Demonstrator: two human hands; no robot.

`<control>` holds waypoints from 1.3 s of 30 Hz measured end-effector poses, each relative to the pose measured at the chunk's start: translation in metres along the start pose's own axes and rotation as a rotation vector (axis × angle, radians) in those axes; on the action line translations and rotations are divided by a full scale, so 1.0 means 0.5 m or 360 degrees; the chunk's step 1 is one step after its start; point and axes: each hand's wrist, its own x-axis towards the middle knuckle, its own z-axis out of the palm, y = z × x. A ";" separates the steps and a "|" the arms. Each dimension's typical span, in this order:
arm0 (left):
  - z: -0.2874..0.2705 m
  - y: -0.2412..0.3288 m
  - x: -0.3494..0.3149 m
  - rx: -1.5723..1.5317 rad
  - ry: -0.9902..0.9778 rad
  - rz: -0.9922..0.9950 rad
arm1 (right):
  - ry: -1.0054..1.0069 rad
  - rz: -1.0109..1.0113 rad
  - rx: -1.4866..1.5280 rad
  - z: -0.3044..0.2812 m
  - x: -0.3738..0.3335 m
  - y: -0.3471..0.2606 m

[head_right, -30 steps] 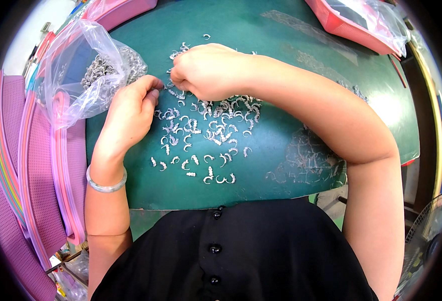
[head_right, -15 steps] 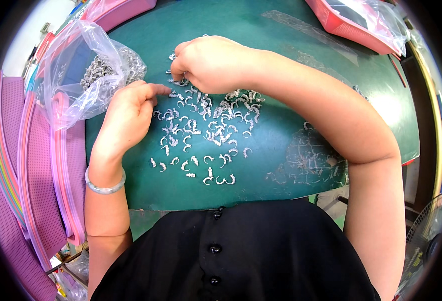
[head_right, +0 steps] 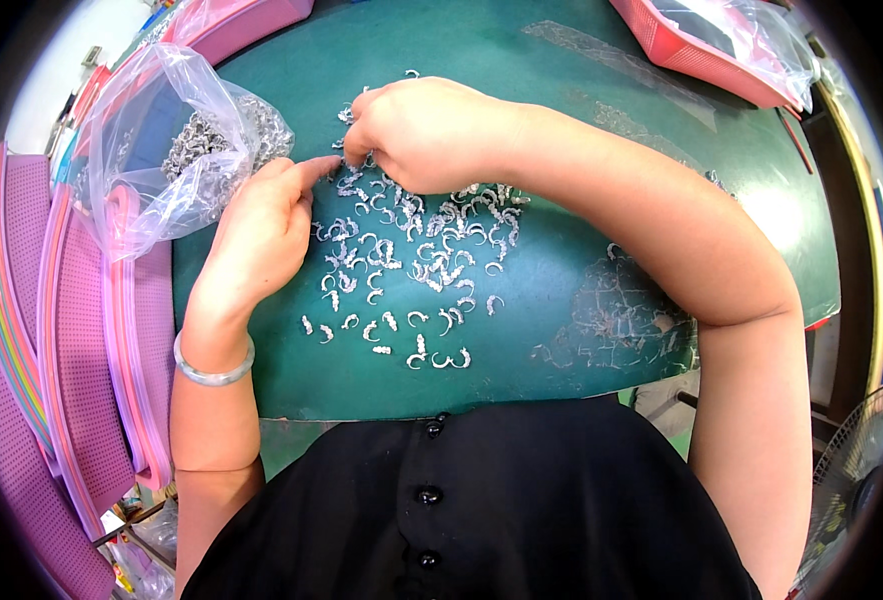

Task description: The person sorts small, silver-colored metal clips on a green workbench, picking them up one by one and grouping them together.

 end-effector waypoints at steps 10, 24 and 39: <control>0.005 -0.009 0.001 -0.0028 0.0128 0.0053 | -0.0015 0.0044 -0.0018 -0.013 0.000 0.005; -0.005 -0.005 -0.001 -0.0024 0.0009 -0.0003 | -0.0188 0.0074 -0.0017 -0.027 -0.014 0.010; -0.010 0.007 -0.008 0.0092 -0.0062 -0.0066 | -0.0056 0.0041 -0.0016 -0.013 -0.023 0.015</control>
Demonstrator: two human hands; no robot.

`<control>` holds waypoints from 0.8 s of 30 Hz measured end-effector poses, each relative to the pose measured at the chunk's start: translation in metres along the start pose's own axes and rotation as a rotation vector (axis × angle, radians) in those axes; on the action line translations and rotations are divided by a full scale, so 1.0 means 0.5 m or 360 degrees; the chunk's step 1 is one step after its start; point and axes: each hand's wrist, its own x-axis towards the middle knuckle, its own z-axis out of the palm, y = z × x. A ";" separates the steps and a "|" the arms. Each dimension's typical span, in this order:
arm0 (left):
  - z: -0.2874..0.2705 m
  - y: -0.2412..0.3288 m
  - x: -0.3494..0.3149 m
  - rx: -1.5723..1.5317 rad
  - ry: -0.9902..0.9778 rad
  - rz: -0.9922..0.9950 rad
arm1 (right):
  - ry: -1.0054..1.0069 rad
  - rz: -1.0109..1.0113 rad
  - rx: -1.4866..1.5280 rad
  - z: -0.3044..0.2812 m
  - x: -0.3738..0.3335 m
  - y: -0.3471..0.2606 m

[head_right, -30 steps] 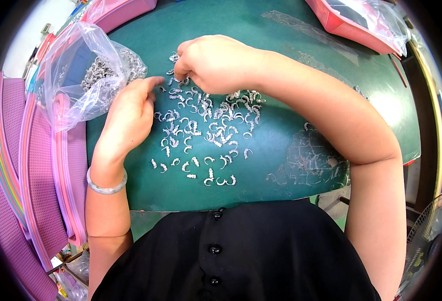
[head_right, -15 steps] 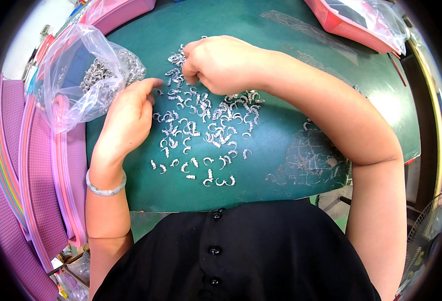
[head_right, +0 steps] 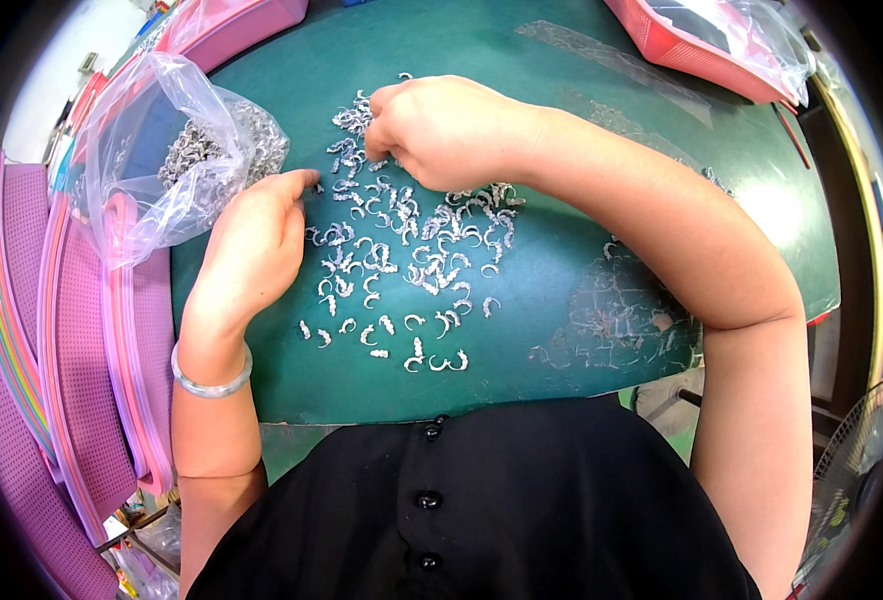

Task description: The person sorts small, silver-colored metal clips on a green workbench, picking them up one by one and grouping them together.

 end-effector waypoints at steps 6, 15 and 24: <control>-0.006 0.001 0.001 -0.0041 -0.0017 0.0022 | -0.0077 -0.0100 -0.0009 -0.012 -0.001 -0.003; 0.004 0.006 0.004 -0.0020 0.0036 0.0028 | -0.0031 -0.0071 -0.0083 -0.002 0.007 -0.005; 0.009 -0.001 0.006 -0.0073 0.0118 0.0126 | 0.0067 -0.0052 -0.0237 0.023 0.023 -0.001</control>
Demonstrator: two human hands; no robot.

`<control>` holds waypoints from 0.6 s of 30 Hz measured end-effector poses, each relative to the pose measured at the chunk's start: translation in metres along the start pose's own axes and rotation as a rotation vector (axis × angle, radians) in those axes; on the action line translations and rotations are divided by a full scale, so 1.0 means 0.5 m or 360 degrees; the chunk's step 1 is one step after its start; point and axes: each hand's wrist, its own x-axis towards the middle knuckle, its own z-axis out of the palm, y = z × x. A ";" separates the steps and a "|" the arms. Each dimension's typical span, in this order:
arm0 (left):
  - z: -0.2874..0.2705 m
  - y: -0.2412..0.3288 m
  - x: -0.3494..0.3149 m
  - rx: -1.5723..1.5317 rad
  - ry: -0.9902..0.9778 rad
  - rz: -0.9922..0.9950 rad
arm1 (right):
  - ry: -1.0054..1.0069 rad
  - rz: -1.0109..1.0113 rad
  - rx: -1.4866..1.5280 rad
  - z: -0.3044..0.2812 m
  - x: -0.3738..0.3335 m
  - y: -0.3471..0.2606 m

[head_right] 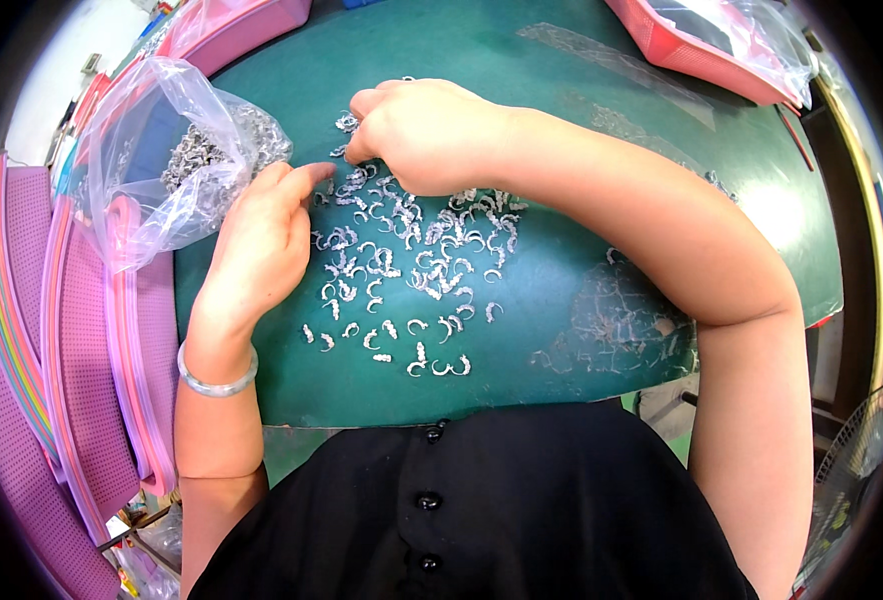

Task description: The person sorts small, silver-colored metal clips on a green workbench, picking them up one by one and grouping them together.

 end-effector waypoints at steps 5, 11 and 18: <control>0.009 0.002 0.002 0.0064 0.0047 -0.0045 | -0.0033 -0.0034 0.0082 -0.014 -0.003 0.012; 0.016 0.002 0.010 0.0186 0.0006 -0.0038 | 0.0014 0.0072 0.0081 -0.004 -0.001 0.012; 0.012 0.001 0.002 0.0179 0.0026 -0.0004 | -0.0023 0.0006 0.0130 -0.013 0.005 0.016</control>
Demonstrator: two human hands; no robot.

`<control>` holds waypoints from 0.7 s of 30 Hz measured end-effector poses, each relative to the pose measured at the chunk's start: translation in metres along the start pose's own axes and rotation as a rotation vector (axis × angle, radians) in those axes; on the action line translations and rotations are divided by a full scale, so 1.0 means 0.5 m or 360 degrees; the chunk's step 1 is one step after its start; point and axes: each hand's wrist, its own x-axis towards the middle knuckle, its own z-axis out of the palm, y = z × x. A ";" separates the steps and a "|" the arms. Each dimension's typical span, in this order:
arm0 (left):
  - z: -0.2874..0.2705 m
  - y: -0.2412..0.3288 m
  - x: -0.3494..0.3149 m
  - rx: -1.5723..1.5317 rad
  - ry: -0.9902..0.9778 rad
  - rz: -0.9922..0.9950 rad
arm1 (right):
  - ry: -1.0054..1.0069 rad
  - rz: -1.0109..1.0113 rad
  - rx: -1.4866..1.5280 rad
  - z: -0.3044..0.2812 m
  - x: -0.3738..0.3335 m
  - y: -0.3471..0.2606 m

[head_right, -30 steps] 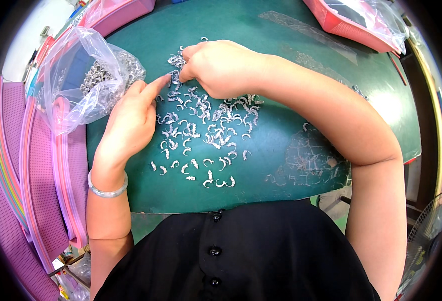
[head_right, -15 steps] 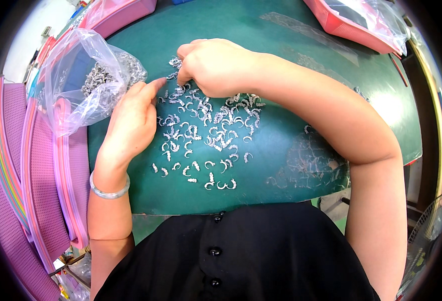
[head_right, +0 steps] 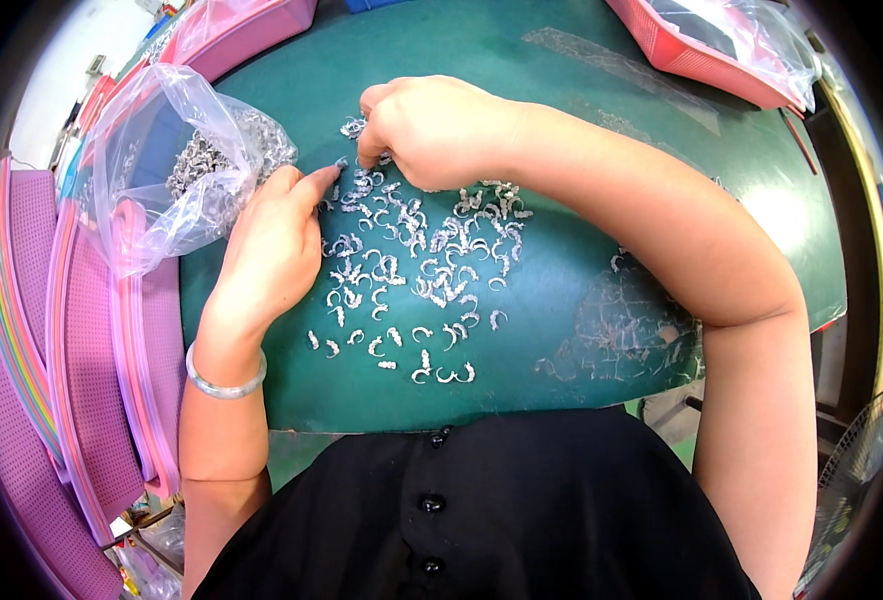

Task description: The person sorts small, silver-colored metal clips on a green workbench, picking them up one by one and grouping them together.

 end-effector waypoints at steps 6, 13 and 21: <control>-0.003 0.001 0.000 -0.0083 -0.0003 -0.0014 | 0.0007 0.0152 0.0033 -0.009 0.006 0.003; -0.003 -0.001 0.003 -0.0118 -0.0015 -0.0056 | 0.0086 0.0183 -0.0044 -0.007 0.015 0.006; 0.002 0.003 0.012 -0.0111 0.0076 0.0130 | 0.0022 0.0197 -0.0188 -0.032 0.001 0.033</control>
